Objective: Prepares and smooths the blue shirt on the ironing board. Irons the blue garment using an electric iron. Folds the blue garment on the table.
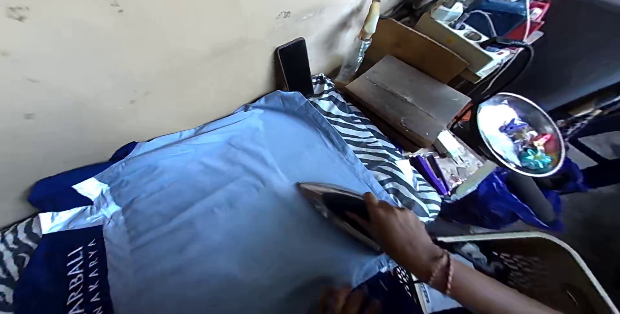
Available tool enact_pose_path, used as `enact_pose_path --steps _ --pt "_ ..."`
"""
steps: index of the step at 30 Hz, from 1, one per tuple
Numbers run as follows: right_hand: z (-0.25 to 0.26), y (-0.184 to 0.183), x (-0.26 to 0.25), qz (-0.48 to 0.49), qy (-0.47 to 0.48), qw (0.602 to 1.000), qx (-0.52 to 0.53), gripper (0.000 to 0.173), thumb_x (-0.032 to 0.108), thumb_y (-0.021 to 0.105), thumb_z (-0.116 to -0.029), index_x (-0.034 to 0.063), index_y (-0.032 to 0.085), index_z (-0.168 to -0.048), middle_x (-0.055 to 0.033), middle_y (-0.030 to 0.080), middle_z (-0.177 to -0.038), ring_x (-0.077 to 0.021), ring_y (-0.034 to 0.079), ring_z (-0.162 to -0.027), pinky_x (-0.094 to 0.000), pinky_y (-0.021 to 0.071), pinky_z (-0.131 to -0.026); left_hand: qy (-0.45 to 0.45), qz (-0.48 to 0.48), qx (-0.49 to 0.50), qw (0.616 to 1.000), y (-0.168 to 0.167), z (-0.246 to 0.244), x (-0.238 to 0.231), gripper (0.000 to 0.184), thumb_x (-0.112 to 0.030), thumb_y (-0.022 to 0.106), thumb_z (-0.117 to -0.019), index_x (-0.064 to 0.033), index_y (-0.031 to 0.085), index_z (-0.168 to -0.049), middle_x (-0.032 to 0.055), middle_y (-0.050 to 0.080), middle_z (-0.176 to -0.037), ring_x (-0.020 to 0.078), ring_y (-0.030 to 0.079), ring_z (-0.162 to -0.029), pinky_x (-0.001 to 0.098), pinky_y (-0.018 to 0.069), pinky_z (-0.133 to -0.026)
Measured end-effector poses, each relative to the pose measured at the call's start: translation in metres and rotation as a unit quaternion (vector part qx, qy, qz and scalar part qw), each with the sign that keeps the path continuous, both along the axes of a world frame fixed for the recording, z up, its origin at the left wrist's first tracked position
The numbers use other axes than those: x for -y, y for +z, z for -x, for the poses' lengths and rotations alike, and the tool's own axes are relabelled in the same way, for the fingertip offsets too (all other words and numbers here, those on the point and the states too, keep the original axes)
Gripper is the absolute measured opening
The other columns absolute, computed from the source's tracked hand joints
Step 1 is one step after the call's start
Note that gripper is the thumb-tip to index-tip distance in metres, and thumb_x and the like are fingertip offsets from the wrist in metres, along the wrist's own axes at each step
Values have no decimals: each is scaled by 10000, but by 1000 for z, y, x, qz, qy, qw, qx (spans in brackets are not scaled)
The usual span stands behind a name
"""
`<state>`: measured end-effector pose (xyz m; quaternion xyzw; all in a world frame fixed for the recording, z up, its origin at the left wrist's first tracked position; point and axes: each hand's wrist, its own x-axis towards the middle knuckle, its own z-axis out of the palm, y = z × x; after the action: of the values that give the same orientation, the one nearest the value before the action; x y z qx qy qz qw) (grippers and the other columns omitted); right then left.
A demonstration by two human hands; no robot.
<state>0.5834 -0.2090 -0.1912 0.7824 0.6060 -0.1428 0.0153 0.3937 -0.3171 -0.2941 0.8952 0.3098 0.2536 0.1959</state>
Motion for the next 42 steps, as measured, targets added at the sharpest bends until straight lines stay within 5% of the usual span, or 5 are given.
enact_pose_path --steps 13,20,26,34,42 --pt "-16 20 -216 -16 96 995 -17 329 288 635 -993 -21 685 -1095 -295 684 -1110 -500 655 -1091 -681 506 -816 -35 -18 -189 981 -2 -69 -27 772 -74 869 -651 -260 660 -1370 127 471 -1570 387 539 -1345 569 493 -938" --pt "-2 6 -38 87 126 986 -59 307 252 637 -998 23 648 -1203 -277 697 -1002 -508 681 -964 -672 521 -761 -66 33 30 997 -3 -12 19 201 -160 654 -926 -178 790 -1072 18 758 -1148 222 688 -1138 427 533 -978" --pt "-44 5 54 71 -4 997 -1 287 148 611 -987 7 658 -1232 -332 697 -989 -577 675 -939 -722 505 -735 221 -92 -204 949 -15 117 16 629 -487 504 -948 -183 507 -1499 148 463 -1568 359 364 -1495 741 181 -1133" --pt "45 17 35 129 175 974 -67 362 228 638 -996 2 628 -1278 -305 684 -1115 -530 656 -1062 -694 504 -833 410 -88 -116 900 -10 169 90 255 26 566 -906 -8 778 -1044 221 731 -1090 418 685 -1041 524 525 -927" --pt "166 23 66 142 311 931 -126 300 77 549 -1032 -3 594 -1318 -281 681 -1147 -470 682 -1048 -603 557 -784 457 39 -66 886 -8 171 113 238 43 579 -880 78 713 -1073 303 673 -1081 470 668 -1016 554 546 -901"
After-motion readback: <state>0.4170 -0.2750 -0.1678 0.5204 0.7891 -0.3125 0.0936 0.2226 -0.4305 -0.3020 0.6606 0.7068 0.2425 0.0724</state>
